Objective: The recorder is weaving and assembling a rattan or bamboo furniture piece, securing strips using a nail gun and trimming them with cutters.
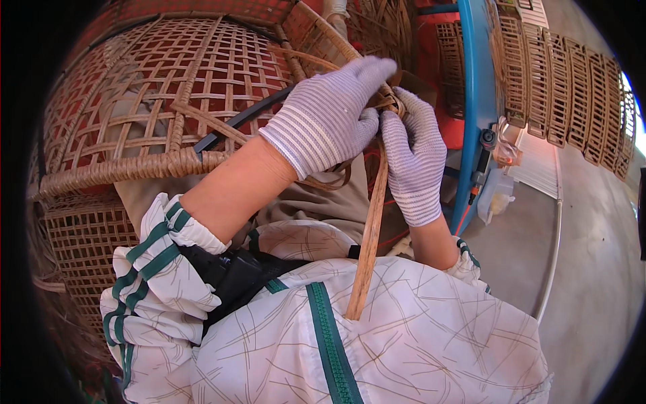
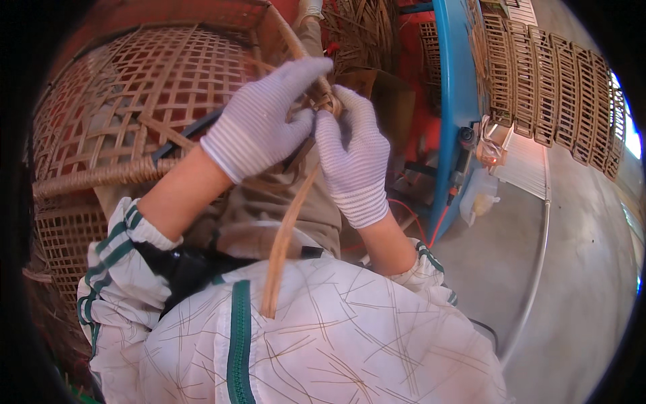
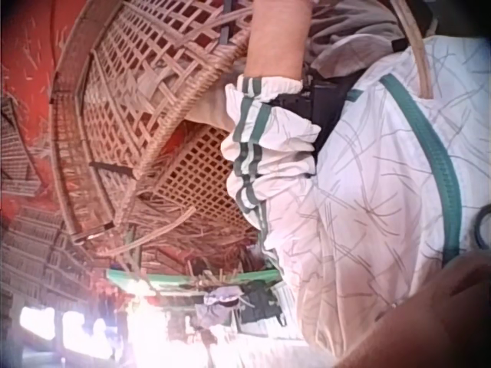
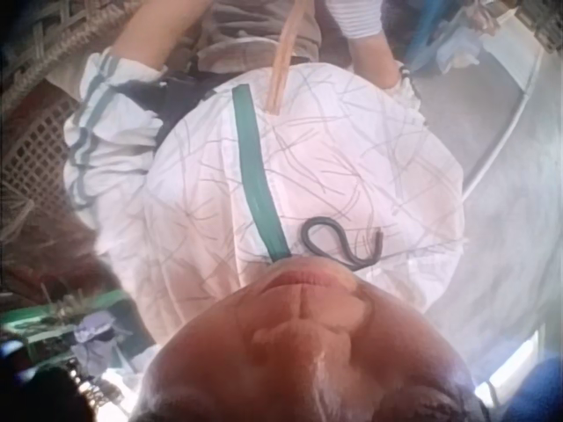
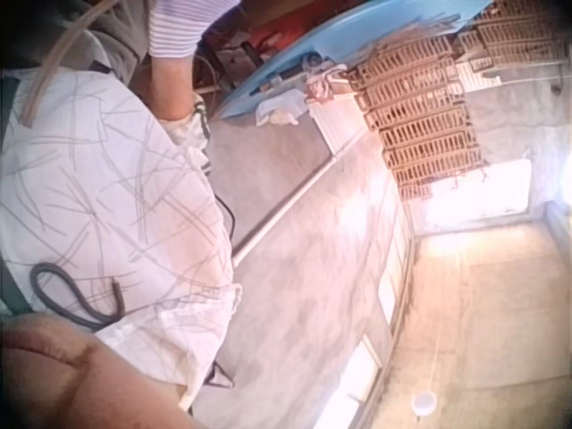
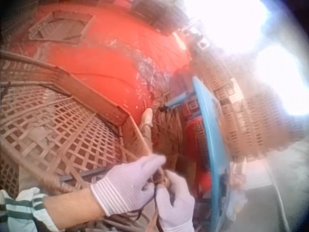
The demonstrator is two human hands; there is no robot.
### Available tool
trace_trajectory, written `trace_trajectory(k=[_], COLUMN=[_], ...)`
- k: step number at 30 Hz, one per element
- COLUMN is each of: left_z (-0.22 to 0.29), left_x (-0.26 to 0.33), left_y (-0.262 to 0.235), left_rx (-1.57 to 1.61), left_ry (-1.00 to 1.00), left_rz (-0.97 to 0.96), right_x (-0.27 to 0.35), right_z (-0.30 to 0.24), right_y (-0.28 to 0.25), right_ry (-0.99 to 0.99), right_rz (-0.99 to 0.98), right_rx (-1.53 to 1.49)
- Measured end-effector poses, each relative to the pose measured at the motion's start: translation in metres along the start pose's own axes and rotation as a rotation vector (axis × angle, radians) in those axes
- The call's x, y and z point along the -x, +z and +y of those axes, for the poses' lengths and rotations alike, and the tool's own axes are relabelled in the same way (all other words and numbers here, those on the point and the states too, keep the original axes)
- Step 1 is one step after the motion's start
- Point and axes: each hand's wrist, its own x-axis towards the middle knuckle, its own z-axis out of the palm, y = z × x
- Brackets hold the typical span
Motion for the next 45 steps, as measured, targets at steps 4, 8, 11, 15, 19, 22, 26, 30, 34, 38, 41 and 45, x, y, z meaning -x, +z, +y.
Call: trace_trajectory(k=[4, 8, 11, 15, 19, 22, 26, 30, 34, 38, 41, 45], left_z=[-0.001, -0.004, -0.004, 0.004, 0.013, 0.018, 0.018, 0.022, 0.02, 0.026, 0.024, 0.009], left_x=[-0.005, -0.006, -0.008, -0.021, -0.021, -0.021, -0.023, -0.024, -0.017, -0.027, -0.033, -0.03], left_y=[-0.008, -0.01, -0.01, -0.005, -0.014, -0.028, -0.004, -0.004, -0.014, -0.013, -0.012, -0.012], left_rx=[-0.076, -0.076, -0.051, -0.037, 0.003, -0.075, -0.051, -0.072, -0.134, -0.176, -0.113, -0.057], left_ry=[0.093, 0.106, 0.066, 0.152, 0.06, 0.118, 0.091, 0.068, 0.013, 0.042, 0.077, 0.08], left_rz=[-0.095, -0.112, -0.126, -0.143, -0.213, -0.193, -0.241, -0.271, -0.25, -0.3, -0.275, -0.222], right_x=[-0.002, -0.001, -0.004, -0.012, -0.009, 0.01, 0.062, 0.064, 0.024, 0.014, 0.004, -0.025], right_z=[0.001, 0.003, 0.009, 0.036, 0.149, 0.232, 0.302, 0.351, 0.373, 0.389, 0.392, 0.411], right_y=[0.003, 0.004, -0.008, -0.064, -0.132, -0.176, -0.253, -0.292, -0.28, -0.293, -0.309, -0.335], right_ry=[-0.031, -0.008, 0.05, 0.121, 0.249, 0.421, 0.405, 0.526, 0.506, 0.662, 0.596, 0.446], right_rz=[0.017, -0.023, -0.09, 0.081, 0.392, 0.545, 0.69, 0.681, 0.502, 0.322, 0.241, 0.275], right_rx=[-0.139, -0.183, -0.277, -0.358, -0.26, -0.071, 0.575, 0.649, 0.851, 0.596, 0.757, 0.798])
